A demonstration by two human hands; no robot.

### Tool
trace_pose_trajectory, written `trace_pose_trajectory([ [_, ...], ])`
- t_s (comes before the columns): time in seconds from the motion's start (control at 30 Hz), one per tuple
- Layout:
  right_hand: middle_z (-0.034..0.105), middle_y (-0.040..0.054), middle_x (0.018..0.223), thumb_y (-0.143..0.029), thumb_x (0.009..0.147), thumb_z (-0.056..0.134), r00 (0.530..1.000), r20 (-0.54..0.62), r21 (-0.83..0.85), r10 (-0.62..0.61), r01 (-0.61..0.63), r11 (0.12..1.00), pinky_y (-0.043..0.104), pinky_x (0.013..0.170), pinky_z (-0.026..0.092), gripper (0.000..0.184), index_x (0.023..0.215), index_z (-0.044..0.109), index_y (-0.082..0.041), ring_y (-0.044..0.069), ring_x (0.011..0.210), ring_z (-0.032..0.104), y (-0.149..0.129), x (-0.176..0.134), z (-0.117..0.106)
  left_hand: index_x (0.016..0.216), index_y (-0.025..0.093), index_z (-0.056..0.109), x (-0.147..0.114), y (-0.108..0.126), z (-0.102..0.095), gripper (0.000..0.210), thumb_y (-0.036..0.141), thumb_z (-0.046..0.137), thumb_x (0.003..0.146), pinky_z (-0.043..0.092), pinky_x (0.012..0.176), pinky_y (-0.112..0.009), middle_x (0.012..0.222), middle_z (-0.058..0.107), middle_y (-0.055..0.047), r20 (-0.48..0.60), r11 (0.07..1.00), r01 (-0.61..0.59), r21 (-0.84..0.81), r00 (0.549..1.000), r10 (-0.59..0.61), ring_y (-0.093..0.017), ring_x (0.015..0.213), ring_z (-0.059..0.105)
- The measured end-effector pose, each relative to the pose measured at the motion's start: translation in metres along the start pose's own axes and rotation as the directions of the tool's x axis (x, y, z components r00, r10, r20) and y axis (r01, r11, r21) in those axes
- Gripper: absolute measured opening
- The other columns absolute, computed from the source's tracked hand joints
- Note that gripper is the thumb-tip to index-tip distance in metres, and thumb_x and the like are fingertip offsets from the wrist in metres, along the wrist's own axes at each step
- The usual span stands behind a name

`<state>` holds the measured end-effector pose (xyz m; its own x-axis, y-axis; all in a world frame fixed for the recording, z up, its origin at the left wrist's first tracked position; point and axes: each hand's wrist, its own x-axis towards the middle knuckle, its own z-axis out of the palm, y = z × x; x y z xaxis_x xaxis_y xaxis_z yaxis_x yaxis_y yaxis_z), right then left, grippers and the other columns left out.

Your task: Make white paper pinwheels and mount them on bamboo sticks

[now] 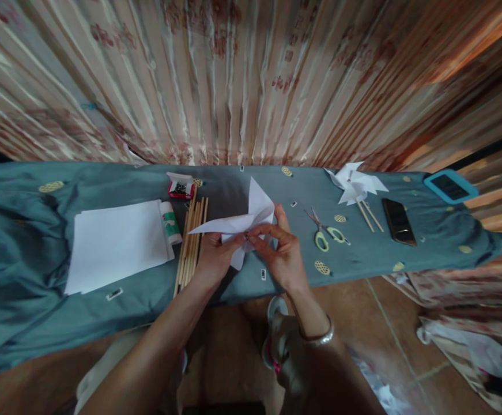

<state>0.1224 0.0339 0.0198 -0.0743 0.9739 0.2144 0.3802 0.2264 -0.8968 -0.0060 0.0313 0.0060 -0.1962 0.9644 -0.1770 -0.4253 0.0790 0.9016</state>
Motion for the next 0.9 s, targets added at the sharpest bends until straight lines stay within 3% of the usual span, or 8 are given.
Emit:
trace_pose_trajectory([
  [0.33, 0.051, 0.0031, 0.136, -0.022, 0.078, 0.066, 0.998, 0.049, 0.085, 0.048, -0.052, 0.995, 0.054, 0.116, 0.017, 0.003, 0.078, 0.068, -0.024, 0.025, 0.142, 0.025, 0.009, 0.001, -0.001, 0.072, 0.016, 0.073, -0.002, 0.0, -0.004, 0.019, 0.023, 0.077, 0.056, 0.05, 0.069, -0.032, 0.071, 0.073, -0.002, 0.034, 0.999, 0.003, 0.041, 0.999, -0.005, -0.019, 0.067, 0.064],
  [0.63, 0.061, 0.0048, 0.123, -0.023, 0.077, 0.068, 0.996, 0.069, 0.094, 0.054, -0.06, 0.994, 0.054, 0.113, 0.025, 0.002, 0.077, 0.068, -0.025, 0.026, 0.137, 0.036, 0.013, 0.003, -0.005, 0.077, 0.016, 0.074, -0.003, 0.0, -0.006, 0.021, 0.024, 0.078, 0.058, 0.05, 0.077, -0.034, 0.081, 0.074, -0.004, 0.064, 0.994, -0.023, 0.104, 0.998, 0.016, -0.023, 0.079, 0.066],
  [0.9, 0.067, 0.0049, 0.11, -0.026, 0.078, 0.068, 0.993, 0.098, 0.11, 0.068, -0.079, 0.991, 0.054, 0.114, 0.021, 0.002, 0.076, 0.069, -0.025, 0.025, 0.139, 0.032, 0.015, 0.004, -0.008, 0.081, 0.016, 0.074, -0.001, -0.003, -0.006, 0.027, 0.026, 0.079, 0.057, 0.05, 0.076, -0.034, 0.082, 0.074, -0.004, 0.055, 0.996, 0.008, 0.085, 0.998, -0.012, -0.023, 0.079, 0.066],
])
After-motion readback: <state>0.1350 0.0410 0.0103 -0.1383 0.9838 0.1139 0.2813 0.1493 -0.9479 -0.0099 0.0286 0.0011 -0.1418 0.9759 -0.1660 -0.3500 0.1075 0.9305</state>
